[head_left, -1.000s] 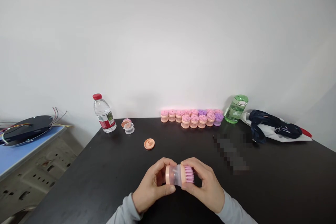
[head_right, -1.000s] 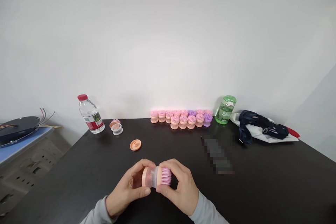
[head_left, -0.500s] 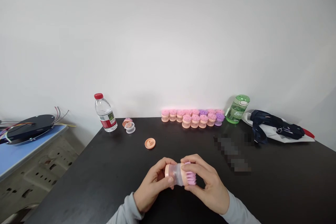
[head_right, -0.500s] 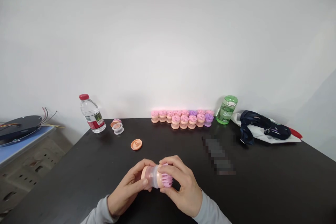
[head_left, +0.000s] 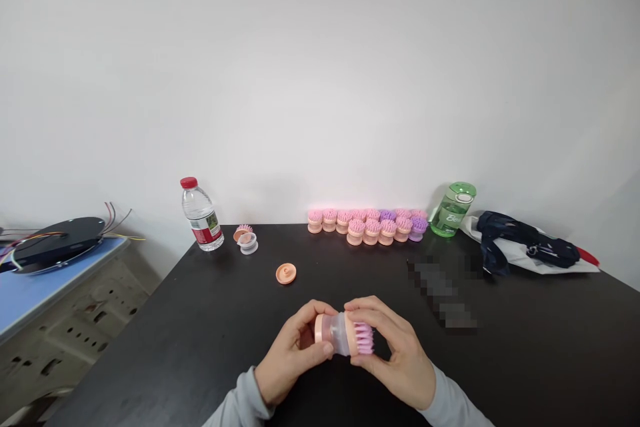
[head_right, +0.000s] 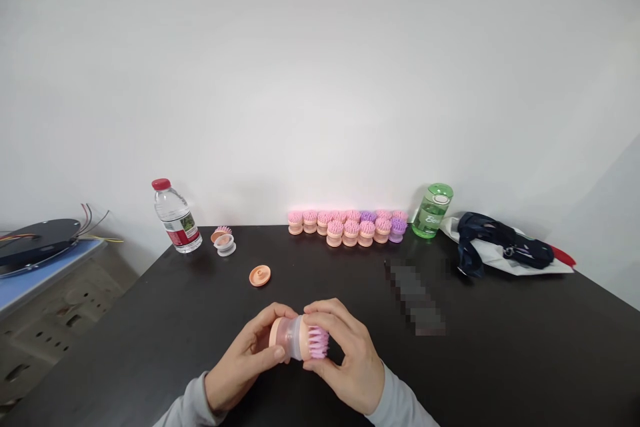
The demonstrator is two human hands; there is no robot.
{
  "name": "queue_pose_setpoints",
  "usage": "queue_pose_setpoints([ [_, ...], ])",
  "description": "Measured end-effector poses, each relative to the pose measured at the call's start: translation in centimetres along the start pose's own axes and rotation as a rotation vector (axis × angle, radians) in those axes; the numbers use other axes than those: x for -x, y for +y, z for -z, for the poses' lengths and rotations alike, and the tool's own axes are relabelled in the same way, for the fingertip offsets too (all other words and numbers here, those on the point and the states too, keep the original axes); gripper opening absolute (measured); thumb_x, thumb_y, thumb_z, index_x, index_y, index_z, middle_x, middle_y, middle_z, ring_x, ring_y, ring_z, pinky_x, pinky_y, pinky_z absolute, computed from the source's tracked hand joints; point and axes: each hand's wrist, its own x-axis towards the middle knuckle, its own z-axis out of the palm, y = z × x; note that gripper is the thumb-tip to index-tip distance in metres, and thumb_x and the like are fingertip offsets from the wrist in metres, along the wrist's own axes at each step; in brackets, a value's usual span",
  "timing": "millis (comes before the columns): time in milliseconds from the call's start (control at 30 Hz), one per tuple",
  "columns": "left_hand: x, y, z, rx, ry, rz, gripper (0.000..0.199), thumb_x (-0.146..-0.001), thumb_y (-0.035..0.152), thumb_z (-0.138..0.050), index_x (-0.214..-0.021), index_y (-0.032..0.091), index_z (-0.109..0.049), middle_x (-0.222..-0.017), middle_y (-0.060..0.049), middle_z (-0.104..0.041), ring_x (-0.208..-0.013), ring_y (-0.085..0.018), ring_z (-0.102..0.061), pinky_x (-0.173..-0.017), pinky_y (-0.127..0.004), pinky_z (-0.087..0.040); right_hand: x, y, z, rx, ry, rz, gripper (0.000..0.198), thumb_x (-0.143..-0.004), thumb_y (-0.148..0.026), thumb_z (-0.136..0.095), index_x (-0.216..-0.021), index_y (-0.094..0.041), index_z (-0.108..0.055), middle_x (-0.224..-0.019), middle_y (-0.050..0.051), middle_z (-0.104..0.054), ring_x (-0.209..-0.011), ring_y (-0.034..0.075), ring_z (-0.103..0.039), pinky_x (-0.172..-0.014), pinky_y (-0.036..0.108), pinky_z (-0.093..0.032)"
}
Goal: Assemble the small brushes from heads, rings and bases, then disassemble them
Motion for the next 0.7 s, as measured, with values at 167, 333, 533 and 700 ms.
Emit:
queue_pose_setpoints([
  [167,-0.25,0.29,-0.02,-0.039,0.008,-0.03,0.039,-0.073,0.038,-0.076,-0.103,0.02,-0.06,-0.087,0.0,-0.056,-0.076,-0.013,-0.046,-0.068,-0.026,-0.037,0.1,0.17,-0.16,0.041,-0.004,0.028,0.037,-0.083,-0.021,-0.069,-0.118,-0.023,-0.058,-0.116,0.011,-0.06,-0.103,0.025,-0.06,-0.088,0.038,-0.052],
  [333,-0.24,0.19,-0.01,0.002,-0.022,-0.014,0.041,-0.07,0.037,-0.08,-0.101,0.019,-0.061,-0.083,0.001,-0.057,-0.073,-0.011,-0.046,-0.066,-0.025,-0.035,0.27,0.33,-0.32,0.083,0.005,0.036,0.04,-0.081,-0.021,-0.071,-0.119,-0.023,-0.058,-0.116,0.01,-0.061,-0.103,0.026,-0.061,-0.089,0.037,-0.052],
  [533,-0.09,-0.19,0.21,0.082,-0.05,0.013,0.048,-0.064,0.031,-0.085,-0.104,0.019,-0.06,-0.089,0.0,-0.059,-0.077,-0.012,-0.05,-0.068,-0.025,-0.037,0.05,0.01,-0.07,0.061,0.002,0.018,0.042,-0.08,-0.023,-0.074,-0.118,-0.025,-0.059,-0.112,0.009,-0.063,-0.098,0.025,-0.063,-0.086,0.037,-0.053],
  [700,-0.04,-0.25,0.36,0.116,-0.071,0.002,0.054,-0.06,0.027,-0.088,-0.105,0.02,-0.061,-0.088,0.001,-0.06,-0.077,-0.012,-0.051,-0.07,-0.025,-0.038,0.0,0.05,-0.04,0.038,-0.021,0.029,0.041,-0.08,-0.021,-0.074,-0.119,-0.025,-0.06,-0.113,0.009,-0.063,-0.1,0.025,-0.063,-0.086,0.037,-0.054],
])
